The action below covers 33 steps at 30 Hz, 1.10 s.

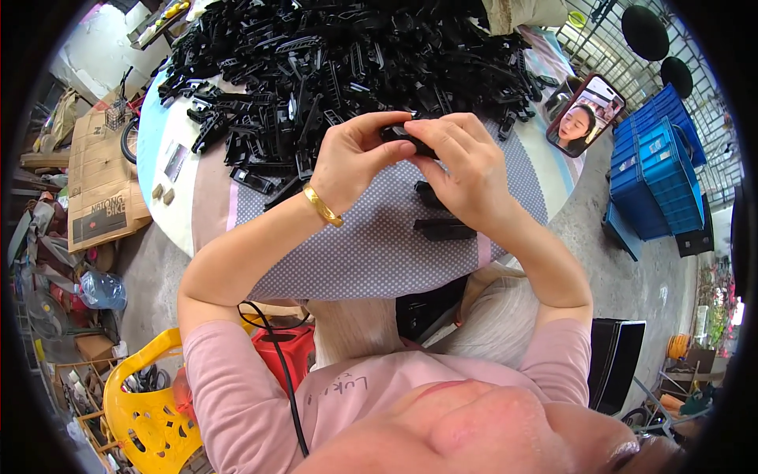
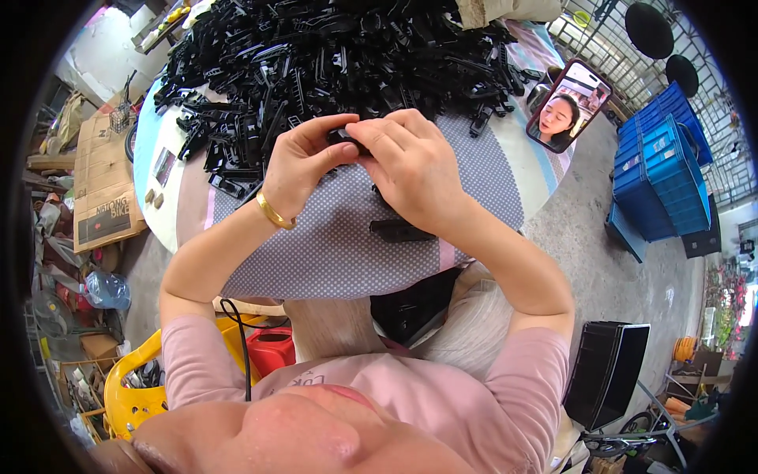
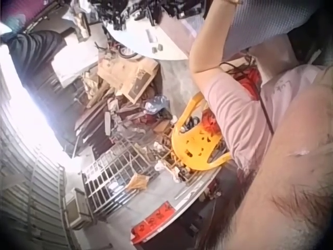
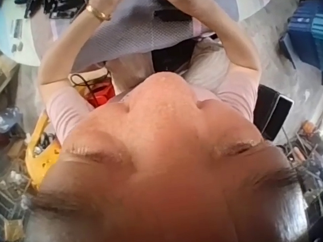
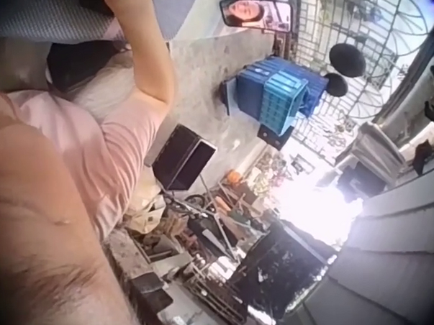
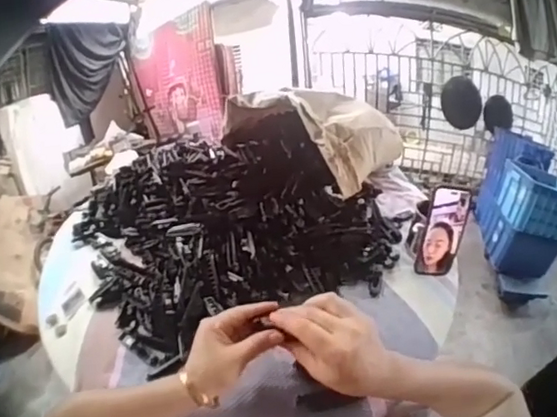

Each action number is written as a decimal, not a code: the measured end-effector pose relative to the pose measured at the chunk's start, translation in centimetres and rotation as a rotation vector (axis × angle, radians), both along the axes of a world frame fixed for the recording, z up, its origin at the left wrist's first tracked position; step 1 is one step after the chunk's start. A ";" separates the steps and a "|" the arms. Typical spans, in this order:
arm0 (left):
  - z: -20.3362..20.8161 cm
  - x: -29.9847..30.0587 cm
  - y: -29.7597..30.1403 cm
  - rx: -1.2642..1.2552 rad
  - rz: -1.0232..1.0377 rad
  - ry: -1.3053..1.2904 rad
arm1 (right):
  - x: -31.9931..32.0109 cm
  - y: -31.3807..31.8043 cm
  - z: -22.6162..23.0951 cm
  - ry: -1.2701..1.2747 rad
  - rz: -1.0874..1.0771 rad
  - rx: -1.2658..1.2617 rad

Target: Assembling small black plastic components at a manufacturing workstation.

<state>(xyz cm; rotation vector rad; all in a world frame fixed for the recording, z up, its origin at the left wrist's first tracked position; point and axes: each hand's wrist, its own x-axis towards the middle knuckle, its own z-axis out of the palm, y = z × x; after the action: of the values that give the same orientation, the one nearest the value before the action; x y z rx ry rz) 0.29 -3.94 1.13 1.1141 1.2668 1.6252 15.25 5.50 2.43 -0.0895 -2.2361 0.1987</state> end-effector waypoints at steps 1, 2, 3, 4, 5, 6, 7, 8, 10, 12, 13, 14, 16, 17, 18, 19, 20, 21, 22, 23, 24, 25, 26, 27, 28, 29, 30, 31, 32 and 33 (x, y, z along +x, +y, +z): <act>0.1 0.0 0.0 0.002 -0.005 0.000 | 0.2 0.2 0.3 0.000 -0.005 0.002; 0.2 -0.1 0.0 0.018 -0.002 0.038 | 0.3 0.3 0.9 0.000 -0.026 -0.074; 0.3 -0.1 0.0 0.034 0.002 0.074 | 0.5 0.5 1.3 0.000 -0.046 -0.151; 0.7 -0.1 0.0 0.053 -0.026 0.051 | 0.6 0.8 1.0 -0.020 -0.036 -0.271; 0.6 -0.2 -0.1 0.055 -0.028 0.051 | 0.9 1.2 0.8 -0.020 -0.038 -0.269; 0.4 -0.3 0.0 0.051 -0.007 0.207 | 1.3 1.8 0.5 -0.142 0.016 -0.381; 0.5 -0.3 0.1 0.048 0.015 0.364 | 1.6 2.1 0.3 -0.264 0.072 -0.493; 0.7 0.0 0.0 -0.058 -0.003 0.328 | 1.7 2.1 0.1 -0.280 0.062 -0.474; 0.8 0.0 -0.1 -0.043 -0.003 0.399 | 1.7 1.9 -0.1 -0.267 0.036 -0.423; 0.6 0.3 -0.1 0.015 -0.005 0.417 | 1.9 1.6 -0.1 -0.255 0.011 -0.373; 0.7 0.3 -0.2 0.016 -0.006 0.418 | 1.9 1.4 0.0 -0.223 0.013 -0.343; 0.8 0.3 -0.3 0.015 -0.008 0.439 | 2.0 1.3 0.0 -0.192 0.014 -0.313; 0.6 0.3 -0.3 0.015 -0.010 0.461 | 2.2 1.2 0.1 -0.201 0.015 -0.319; 0.3 0.2 -0.2 0.039 -0.033 0.444 | 2.3 1.2 0.1 -0.211 0.016 -0.325; 0.1 0.2 -0.1 0.063 -0.056 0.427 | 2.4 1.3 0.0 -0.210 0.015 -0.325; 0.2 0.2 -0.1 0.063 -0.057 0.427 | 2.6 1.6 -0.1 -0.256 0.008 -0.348; 0.5 0.4 0.0 -0.032 -0.105 0.370 | 2.9 1.8 -0.1 -0.302 0.001 -0.371; 0.6 0.4 0.2 -0.125 -0.154 0.312 | 3.1 2.1 0.3 -0.301 0.000 -0.371; 0.0 0.2 0.4 -0.141 -0.197 0.274 | 3.3 2.5 1.0 -0.451 0.013 -0.416; -0.2 0.6 0.2 -0.157 -0.139 0.448 | 3.4 2.9 1.5 -0.601 0.027 -0.460; -0.2 0.7 0.0 -0.137 -0.140 0.578 | 3.4 3.6 1.6 -0.602 0.031 -0.460; -0.2 0.8 0.0 -0.111 -0.146 0.705 | 3.4 4.4 1.8 -0.568 0.111 -0.428; -0.6 0.8 0.2 -0.066 -0.153 0.730 | 3.2 5.3 2.1 -0.535 0.192 -0.396; -0.8 0.8 0.4 -0.068 -0.148 0.731 | 2.5 6.7 2.8 -0.521 0.178 -0.437; -1.0 0.9 0.6 -0.049 -0.156 0.790 | 1.5 7.9 3.7 -0.444 0.164 -0.576; -1.1 1.0 0.6 -0.034 -0.163 0.850 | 0.4 9.0 4.5 -0.324 0.054 -0.421; -0.9 1.1 0.7 -0.036 -0.165 0.895 | -1.0 10.9 4.5 -0.277 -0.113 -0.294; -1.0 1.2 0.7 -0.039 -0.170 0.894 | -2.4 12.9 4.3 -0.227 -0.278 -0.062; -1.2 1.2 0.4 0.038 -0.174 0.973 | -4.2 14.2 3.8 -0.257 -0.451 0.014; -1.4 1.3 0.7 0.137 -0.189 1.051 | -5.2 16.2 3.1 -0.305 -0.553 0.042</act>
<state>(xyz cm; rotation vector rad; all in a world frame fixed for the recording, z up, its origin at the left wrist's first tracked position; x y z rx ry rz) 1.56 -3.25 -0.24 2.2472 1.5876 0.9591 10.02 21.70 5.53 -0.7470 -2.4154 -0.1744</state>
